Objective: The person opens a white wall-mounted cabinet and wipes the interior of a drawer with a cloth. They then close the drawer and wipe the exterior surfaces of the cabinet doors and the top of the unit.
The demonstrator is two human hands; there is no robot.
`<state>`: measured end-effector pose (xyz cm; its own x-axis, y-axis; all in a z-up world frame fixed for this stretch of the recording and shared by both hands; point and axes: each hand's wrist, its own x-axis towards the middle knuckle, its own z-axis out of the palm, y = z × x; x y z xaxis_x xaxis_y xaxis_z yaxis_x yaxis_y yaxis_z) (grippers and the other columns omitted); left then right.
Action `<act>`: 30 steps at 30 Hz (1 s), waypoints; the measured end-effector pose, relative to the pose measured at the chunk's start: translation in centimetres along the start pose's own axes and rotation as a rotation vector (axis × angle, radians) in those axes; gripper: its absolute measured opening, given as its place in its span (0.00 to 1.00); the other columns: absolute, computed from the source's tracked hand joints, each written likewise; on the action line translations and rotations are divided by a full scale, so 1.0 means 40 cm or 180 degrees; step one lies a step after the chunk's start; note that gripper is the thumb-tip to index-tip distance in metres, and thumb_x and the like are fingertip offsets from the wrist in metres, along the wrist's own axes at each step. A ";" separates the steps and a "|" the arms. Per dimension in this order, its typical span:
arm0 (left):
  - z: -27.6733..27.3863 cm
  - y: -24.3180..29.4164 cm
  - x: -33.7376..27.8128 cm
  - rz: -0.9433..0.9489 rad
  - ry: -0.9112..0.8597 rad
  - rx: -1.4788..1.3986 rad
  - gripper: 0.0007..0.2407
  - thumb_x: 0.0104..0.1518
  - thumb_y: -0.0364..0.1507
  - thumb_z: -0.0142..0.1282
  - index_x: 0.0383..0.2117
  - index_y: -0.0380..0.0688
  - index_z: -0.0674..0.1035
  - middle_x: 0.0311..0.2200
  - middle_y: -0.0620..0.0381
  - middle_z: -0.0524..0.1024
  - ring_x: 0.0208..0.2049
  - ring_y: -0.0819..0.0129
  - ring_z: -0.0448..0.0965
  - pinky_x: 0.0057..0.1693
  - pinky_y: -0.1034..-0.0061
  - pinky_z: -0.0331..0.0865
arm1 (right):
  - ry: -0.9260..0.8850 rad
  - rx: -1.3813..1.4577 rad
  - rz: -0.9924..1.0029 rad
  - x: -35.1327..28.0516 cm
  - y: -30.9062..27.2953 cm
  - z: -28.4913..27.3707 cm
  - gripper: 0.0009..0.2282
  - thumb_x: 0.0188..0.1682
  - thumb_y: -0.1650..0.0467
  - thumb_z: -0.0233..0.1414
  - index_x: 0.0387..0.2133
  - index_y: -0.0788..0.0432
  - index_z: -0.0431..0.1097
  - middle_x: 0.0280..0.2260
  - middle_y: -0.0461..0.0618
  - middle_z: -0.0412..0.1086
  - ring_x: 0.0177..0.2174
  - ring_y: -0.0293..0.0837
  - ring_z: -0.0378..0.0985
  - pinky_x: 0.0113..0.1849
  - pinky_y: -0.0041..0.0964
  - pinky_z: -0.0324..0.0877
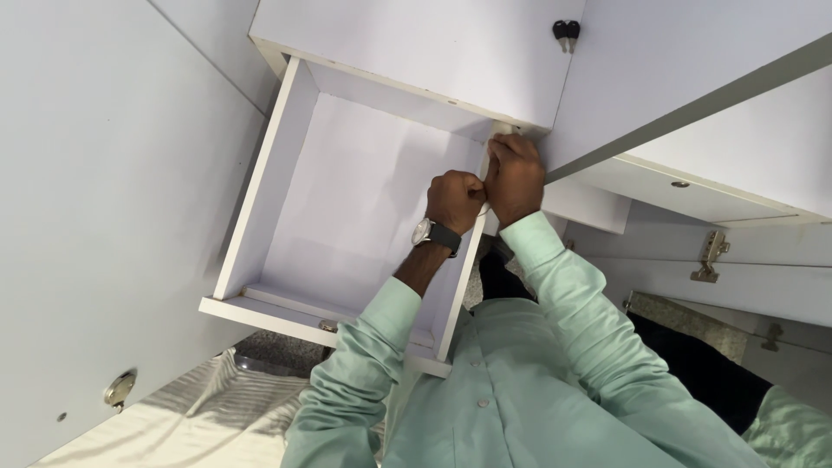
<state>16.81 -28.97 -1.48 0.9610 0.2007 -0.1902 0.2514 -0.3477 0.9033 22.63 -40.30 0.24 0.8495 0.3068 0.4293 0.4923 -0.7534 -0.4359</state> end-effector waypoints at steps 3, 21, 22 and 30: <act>-0.010 0.005 -0.011 -0.0109 -0.0087 0.0012 0.03 0.48 0.23 0.59 0.25 0.40 0.85 0.26 0.48 0.84 0.28 0.58 0.86 0.39 0.69 0.78 | -0.0110 0.0122 0.0049 -0.007 -0.010 -0.017 0.05 0.49 0.79 0.58 0.36 0.67 0.79 0.40 0.55 0.77 0.41 0.55 0.79 0.43 0.44 0.76; -0.047 -0.028 -0.160 -0.0193 -0.0363 -0.0156 0.04 0.52 0.26 0.61 0.28 0.40 0.86 0.27 0.51 0.85 0.30 0.62 0.87 0.41 0.72 0.79 | -0.0246 0.0072 -0.0152 -0.099 -0.107 -0.102 0.05 0.45 0.80 0.59 0.33 0.65 0.80 0.37 0.52 0.77 0.39 0.52 0.79 0.43 0.43 0.76; -0.049 -0.032 -0.167 -0.0197 -0.0368 -0.0153 0.04 0.52 0.26 0.61 0.28 0.40 0.86 0.27 0.51 0.85 0.30 0.62 0.87 0.41 0.72 0.79 | -0.0249 0.0073 -0.0145 -0.105 -0.112 -0.104 0.05 0.45 0.80 0.59 0.33 0.65 0.80 0.37 0.52 0.77 0.39 0.52 0.79 0.43 0.43 0.76; -0.088 0.000 -0.227 -0.0328 -0.0476 0.0176 0.05 0.53 0.31 0.63 0.29 0.44 0.87 0.29 0.53 0.85 0.31 0.62 0.87 0.40 0.70 0.79 | -0.0395 0.0069 -0.0084 -0.140 -0.148 -0.132 0.03 0.45 0.79 0.60 0.32 0.65 0.79 0.36 0.51 0.76 0.36 0.52 0.78 0.40 0.42 0.75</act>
<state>7.67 -27.57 1.60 0.9352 0.1009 -0.3394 0.3513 -0.3829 0.8544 13.96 -40.63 4.61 0.8525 0.3969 0.3401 0.5176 -0.7317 -0.4434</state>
